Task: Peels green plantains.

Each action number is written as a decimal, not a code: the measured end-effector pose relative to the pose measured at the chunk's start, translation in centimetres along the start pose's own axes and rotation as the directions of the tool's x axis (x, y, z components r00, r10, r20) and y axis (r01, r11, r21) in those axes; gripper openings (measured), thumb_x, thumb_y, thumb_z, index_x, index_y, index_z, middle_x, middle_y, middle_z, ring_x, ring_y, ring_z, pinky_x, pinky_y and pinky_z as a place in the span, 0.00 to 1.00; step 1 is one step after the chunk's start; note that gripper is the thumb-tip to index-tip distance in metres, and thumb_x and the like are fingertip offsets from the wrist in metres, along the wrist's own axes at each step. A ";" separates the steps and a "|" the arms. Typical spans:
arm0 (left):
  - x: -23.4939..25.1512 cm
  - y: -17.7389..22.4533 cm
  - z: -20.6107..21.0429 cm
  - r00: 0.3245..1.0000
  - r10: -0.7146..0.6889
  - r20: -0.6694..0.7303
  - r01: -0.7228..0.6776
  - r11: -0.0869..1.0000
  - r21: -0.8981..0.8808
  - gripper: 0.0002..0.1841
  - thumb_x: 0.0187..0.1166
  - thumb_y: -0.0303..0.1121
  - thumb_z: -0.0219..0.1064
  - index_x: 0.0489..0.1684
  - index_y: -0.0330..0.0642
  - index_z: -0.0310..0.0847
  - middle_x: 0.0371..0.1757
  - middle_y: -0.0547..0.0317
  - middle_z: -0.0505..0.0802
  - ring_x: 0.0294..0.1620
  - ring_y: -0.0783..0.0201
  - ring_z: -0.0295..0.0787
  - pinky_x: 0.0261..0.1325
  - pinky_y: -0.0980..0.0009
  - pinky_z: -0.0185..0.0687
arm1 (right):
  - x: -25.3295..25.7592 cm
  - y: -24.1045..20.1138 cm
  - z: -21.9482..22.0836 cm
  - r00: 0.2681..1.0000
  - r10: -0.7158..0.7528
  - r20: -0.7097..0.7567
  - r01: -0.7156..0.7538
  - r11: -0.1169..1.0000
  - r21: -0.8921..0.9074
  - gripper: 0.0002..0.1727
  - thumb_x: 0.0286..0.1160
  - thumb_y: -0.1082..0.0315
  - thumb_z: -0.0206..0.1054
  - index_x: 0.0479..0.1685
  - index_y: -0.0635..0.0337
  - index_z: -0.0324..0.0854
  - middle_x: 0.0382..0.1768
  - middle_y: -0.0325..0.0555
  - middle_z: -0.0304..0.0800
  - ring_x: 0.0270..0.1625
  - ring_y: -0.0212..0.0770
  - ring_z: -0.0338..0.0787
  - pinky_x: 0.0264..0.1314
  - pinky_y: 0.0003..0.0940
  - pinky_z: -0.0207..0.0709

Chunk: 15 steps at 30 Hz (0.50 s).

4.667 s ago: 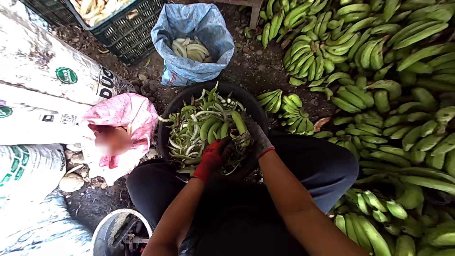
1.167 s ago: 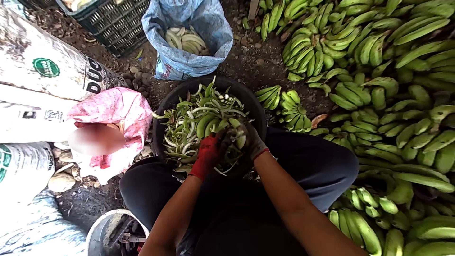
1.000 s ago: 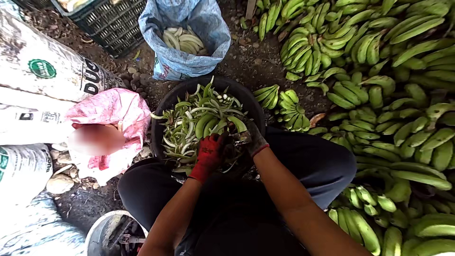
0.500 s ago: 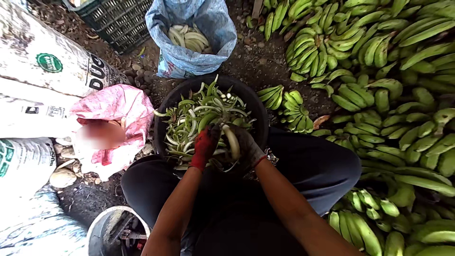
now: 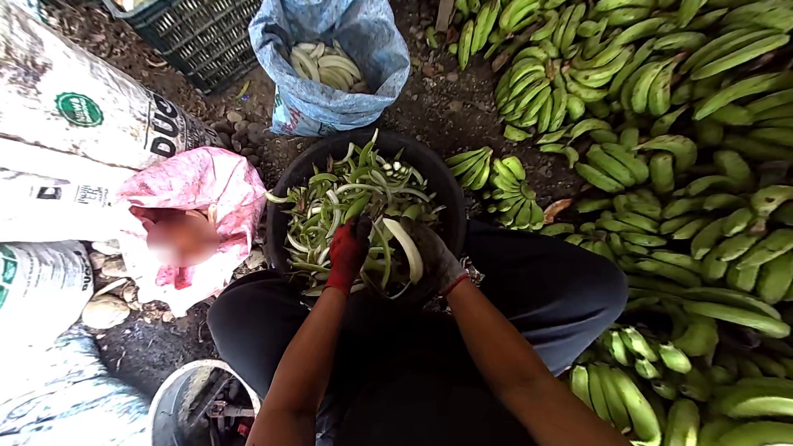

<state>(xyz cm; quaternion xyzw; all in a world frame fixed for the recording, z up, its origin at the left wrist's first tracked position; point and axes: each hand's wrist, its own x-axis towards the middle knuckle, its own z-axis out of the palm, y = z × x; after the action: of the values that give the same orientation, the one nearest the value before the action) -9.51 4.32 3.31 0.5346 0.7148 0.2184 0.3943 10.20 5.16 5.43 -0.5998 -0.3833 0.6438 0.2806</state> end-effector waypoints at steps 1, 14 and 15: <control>0.0 -0.3 -0.1 1.000 -0.020 -0.010 0.020 0.998 -0.053 0.31 0.91 0.62 0.43 0.76 0.55 0.78 0.58 0.43 0.92 0.59 0.41 0.89 0.59 0.33 0.80 | 0.0 0.4 -0.6 0.998 0.026 -0.049 -0.027 1.000 -0.010 0.27 0.90 0.43 0.51 0.73 0.49 0.79 0.55 0.46 0.91 0.49 0.41 0.91 0.51 0.42 0.87; 0.6 0.1 -0.8 1.000 -0.017 -0.001 0.016 0.960 -0.279 0.24 0.95 0.48 0.45 0.74 0.40 0.74 0.50 0.40 0.89 0.48 0.46 0.87 0.54 0.44 0.82 | 7.9 -17.8 -0.4 0.956 -0.149 -0.255 0.278 0.744 0.608 0.19 0.91 0.49 0.50 0.63 0.55 0.67 0.41 0.46 0.84 0.41 0.44 0.90 0.45 0.43 0.88; 0.7 0.3 -0.8 1.000 -0.018 -0.001 0.016 0.950 -0.312 0.23 0.94 0.46 0.47 0.73 0.40 0.75 0.46 0.43 0.89 0.45 0.49 0.87 0.52 0.47 0.83 | 8.3 -17.8 -0.4 0.948 -0.122 -0.294 0.267 0.809 0.523 0.25 0.91 0.46 0.51 0.69 0.56 0.67 0.43 0.47 0.85 0.40 0.43 0.89 0.43 0.40 0.88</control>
<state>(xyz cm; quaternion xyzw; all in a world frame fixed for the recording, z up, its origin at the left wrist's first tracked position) -10.05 5.14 3.73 0.4589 0.6766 0.3263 0.4745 7.85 21.76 15.58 -0.5243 -0.2013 0.6153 0.5531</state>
